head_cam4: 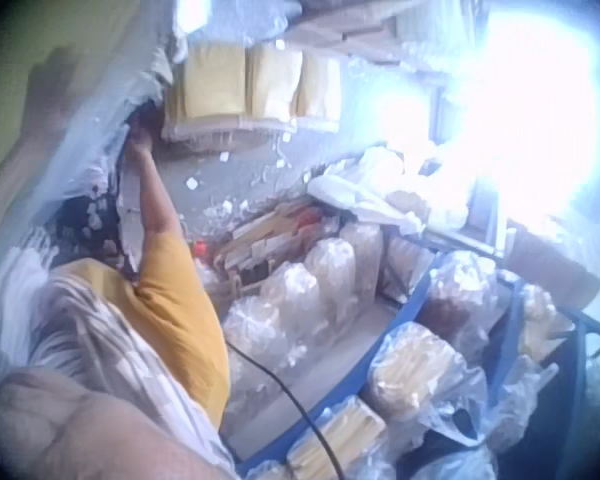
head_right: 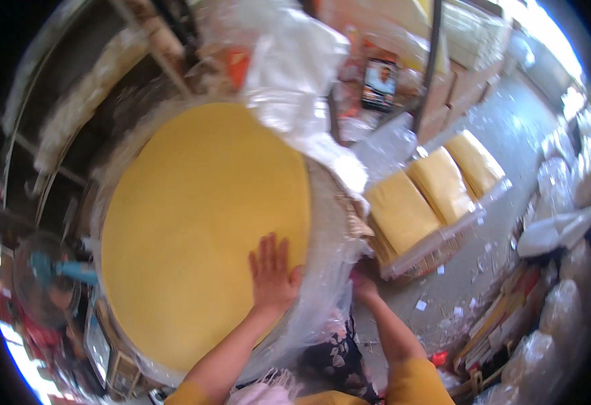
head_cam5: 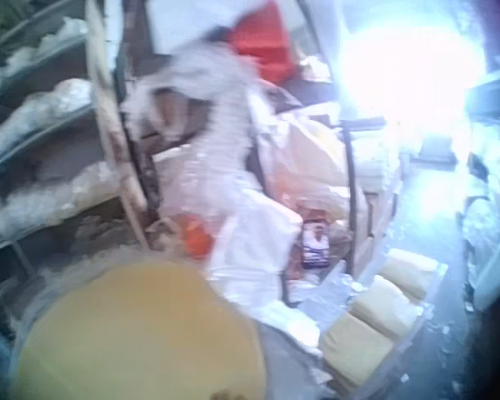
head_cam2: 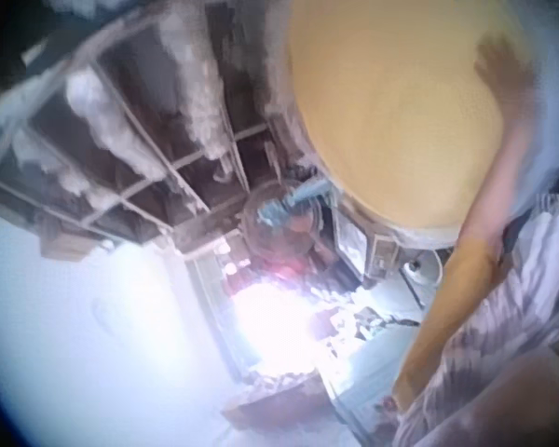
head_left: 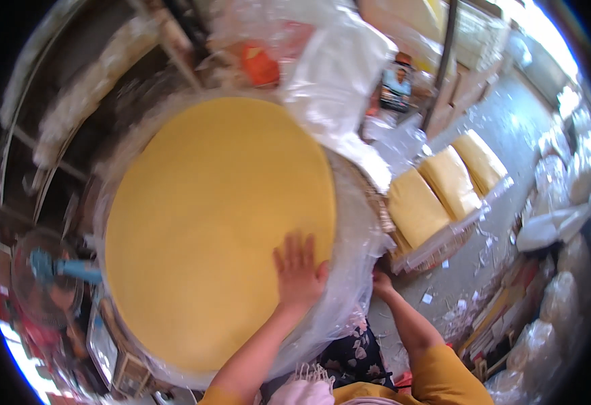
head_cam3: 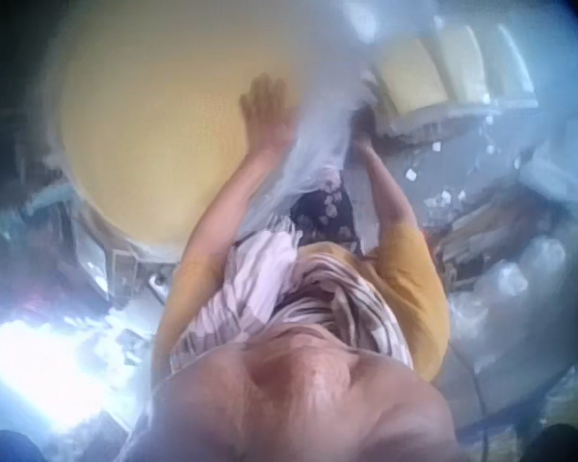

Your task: The person folds large yellow sheets by hand, places them into a plastic bag, and seals the bag; they also use a spray bottle on the stack of sheets.

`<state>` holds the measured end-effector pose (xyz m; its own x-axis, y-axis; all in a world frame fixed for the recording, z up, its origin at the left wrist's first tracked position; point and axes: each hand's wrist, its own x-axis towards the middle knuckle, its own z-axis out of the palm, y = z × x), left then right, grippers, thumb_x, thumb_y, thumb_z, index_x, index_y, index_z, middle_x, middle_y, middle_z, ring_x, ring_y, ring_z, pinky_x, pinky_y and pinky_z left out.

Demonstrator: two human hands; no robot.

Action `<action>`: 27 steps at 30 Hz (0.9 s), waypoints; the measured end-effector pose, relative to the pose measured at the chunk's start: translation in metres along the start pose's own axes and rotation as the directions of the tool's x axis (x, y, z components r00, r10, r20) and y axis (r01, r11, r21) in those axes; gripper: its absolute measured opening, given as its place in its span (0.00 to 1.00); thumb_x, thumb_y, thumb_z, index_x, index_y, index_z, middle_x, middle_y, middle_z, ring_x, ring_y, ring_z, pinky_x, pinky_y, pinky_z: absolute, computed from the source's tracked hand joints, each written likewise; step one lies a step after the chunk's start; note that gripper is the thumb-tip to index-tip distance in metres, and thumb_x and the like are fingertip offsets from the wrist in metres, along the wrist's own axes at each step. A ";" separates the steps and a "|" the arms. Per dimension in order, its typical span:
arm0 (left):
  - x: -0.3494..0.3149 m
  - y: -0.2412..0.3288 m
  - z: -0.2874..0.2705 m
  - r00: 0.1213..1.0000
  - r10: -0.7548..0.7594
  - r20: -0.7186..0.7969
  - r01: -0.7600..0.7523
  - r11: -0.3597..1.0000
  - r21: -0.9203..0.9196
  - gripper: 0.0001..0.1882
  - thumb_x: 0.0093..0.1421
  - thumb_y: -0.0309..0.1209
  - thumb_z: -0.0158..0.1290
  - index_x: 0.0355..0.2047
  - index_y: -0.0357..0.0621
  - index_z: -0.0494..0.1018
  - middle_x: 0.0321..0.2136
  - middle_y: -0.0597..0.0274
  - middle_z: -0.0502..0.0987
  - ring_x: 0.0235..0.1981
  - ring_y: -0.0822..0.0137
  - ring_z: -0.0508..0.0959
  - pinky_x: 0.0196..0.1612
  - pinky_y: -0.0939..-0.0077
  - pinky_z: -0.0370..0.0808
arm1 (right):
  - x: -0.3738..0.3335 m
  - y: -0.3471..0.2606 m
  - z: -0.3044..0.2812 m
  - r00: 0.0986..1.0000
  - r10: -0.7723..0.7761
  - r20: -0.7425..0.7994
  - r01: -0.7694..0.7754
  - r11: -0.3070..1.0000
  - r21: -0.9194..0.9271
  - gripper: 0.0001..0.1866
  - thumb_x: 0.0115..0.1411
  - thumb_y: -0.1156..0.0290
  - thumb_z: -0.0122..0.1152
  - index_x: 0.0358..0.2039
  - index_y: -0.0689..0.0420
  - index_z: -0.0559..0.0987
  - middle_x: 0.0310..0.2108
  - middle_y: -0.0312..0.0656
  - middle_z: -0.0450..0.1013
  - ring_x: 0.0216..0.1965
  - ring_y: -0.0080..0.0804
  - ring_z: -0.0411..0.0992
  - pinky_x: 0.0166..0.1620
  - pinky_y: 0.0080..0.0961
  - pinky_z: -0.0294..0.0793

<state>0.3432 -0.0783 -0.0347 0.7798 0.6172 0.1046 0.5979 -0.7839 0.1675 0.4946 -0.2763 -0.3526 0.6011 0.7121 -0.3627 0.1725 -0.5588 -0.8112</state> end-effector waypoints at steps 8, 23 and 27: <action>-0.003 -0.053 -0.014 0.982 0.158 0.101 -0.132 0.966 -0.223 0.33 0.60 0.49 0.39 0.61 0.46 0.53 0.64 0.52 0.46 0.65 0.55 0.43 0.64 0.54 0.42 | -0.179 -0.178 -0.137 0.978 0.210 -0.008 -0.191 0.904 0.382 0.10 0.51 0.67 0.61 0.24 0.60 0.76 0.14 0.35 0.68 0.11 0.21 0.64 0.12 0.19 0.60; -0.191 -0.234 -0.072 0.958 -0.153 -0.243 0.144 0.988 -0.052 0.18 0.55 0.32 0.44 0.45 0.40 0.67 0.47 0.53 0.67 0.50 0.56 0.66 0.51 0.55 0.62 | -0.285 -0.443 -0.251 0.989 -0.113 -0.092 0.120 0.990 0.072 0.24 0.62 0.48 0.43 0.24 0.56 0.73 0.12 0.31 0.64 0.10 0.15 0.59 0.13 0.13 0.53; -0.294 -0.168 -0.069 0.959 0.233 -0.160 -0.273 0.911 -0.309 0.08 0.44 0.25 0.48 0.27 0.48 0.71 0.22 0.62 0.70 0.26 0.58 0.71 0.30 0.64 0.71 | -0.269 -0.523 -0.187 0.985 -0.138 0.106 0.154 0.973 -0.170 0.20 0.61 0.54 0.48 0.22 0.58 0.73 0.12 0.32 0.64 0.10 0.16 0.60 0.14 0.14 0.55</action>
<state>0.0007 -0.1238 -0.0262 0.8575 0.4206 0.2964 0.2750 -0.8615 0.4268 0.3891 -0.2553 0.2551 0.4856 0.8232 -0.2941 0.3932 -0.5062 -0.7676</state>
